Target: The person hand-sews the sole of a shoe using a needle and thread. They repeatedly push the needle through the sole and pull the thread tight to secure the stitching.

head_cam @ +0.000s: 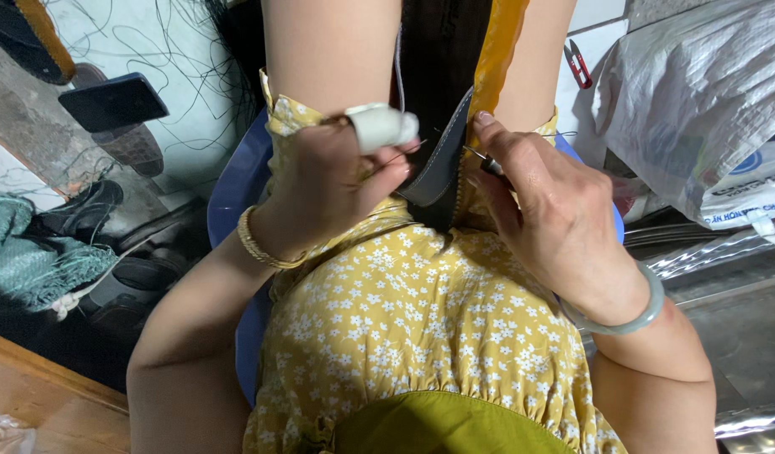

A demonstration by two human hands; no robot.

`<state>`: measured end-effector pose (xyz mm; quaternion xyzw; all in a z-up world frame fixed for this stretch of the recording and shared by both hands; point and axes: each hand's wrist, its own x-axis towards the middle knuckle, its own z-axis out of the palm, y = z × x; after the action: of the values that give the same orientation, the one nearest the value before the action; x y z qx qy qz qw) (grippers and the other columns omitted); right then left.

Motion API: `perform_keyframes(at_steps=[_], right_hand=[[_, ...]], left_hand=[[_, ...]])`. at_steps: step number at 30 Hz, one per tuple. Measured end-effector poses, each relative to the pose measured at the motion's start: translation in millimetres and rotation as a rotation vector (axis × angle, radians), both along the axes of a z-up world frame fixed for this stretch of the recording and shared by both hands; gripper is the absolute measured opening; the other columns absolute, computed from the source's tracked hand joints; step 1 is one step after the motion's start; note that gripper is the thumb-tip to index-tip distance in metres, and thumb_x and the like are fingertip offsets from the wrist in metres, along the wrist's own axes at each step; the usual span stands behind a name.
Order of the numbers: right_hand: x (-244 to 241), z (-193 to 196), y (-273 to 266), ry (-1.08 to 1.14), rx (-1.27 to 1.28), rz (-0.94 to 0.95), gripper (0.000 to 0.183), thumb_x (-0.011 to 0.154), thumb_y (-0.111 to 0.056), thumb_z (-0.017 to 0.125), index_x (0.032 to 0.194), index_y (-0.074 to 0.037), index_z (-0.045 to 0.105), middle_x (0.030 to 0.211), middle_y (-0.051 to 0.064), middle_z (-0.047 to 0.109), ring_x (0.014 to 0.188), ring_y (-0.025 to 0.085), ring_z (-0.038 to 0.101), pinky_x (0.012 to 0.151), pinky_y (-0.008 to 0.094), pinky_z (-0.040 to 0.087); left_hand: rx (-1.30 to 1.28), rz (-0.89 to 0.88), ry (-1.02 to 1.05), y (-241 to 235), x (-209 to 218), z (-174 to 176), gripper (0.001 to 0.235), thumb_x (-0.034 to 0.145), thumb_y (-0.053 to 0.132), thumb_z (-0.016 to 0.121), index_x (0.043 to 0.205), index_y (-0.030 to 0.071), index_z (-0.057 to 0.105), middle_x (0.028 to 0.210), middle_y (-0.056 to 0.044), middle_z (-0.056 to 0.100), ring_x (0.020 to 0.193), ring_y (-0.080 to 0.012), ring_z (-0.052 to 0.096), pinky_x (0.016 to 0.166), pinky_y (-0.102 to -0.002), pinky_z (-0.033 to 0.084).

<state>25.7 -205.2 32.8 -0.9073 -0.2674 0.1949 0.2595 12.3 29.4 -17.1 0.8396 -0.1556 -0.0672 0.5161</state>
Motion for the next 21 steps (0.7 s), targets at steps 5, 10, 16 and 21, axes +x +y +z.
perform_keyframes(at_steps=[5,10,16,21], right_hand=[[2.2,1.0,-1.2,-0.070,0.012,0.046,0.035,0.102,-0.003,0.069,0.132,0.004,0.056,0.108,0.015,0.069,0.080,0.028,0.064,0.068,0.039,0.050],[1.9,-1.1,-4.5,-0.077,-0.005,0.054,0.034,0.102,-0.004,0.070,0.132,0.002,0.057,0.098,0.013,0.067,0.076,0.027,0.063,0.066,0.038,0.050],[-0.6,1.8,-0.9,-0.098,-0.124,0.072,0.033,0.104,-0.011,0.066,0.135,-0.003,0.055,0.098,0.010,0.066,0.075,0.027,0.063,0.059,0.037,0.047],[2.1,4.5,-1.0,-0.086,-0.109,0.070,0.033,0.102,-0.010,0.069,0.131,0.000,0.056,0.100,0.011,0.068,0.078,0.026,0.066,0.063,0.038,0.050]], left_hand=[[-0.077,-0.028,0.185,16.0,-2.7,2.9,0.014,0.090,0.013,0.072,0.079,0.005,0.067,0.076,-0.005,0.069,0.068,-0.0172,0.065,0.062,-0.028,0.043],[0.499,0.243,-0.024,89.8,-37.4,-39.6,0.026,0.102,0.014,0.064,0.079,0.003,0.065,0.069,-0.011,0.057,0.062,-0.0259,0.050,0.067,-0.044,0.036],[0.536,0.349,-0.127,27.2,22.3,57.1,0.038,0.103,0.038,0.037,0.088,0.004,0.040,0.085,-0.012,0.038,0.075,-0.0304,0.033,0.069,-0.049,0.023],[0.628,-0.078,-0.516,5.5,22.2,26.0,0.018,0.094,0.007,0.062,0.112,0.004,0.066,0.131,-0.003,0.061,0.124,-0.0212,0.053,0.092,-0.042,0.044]])
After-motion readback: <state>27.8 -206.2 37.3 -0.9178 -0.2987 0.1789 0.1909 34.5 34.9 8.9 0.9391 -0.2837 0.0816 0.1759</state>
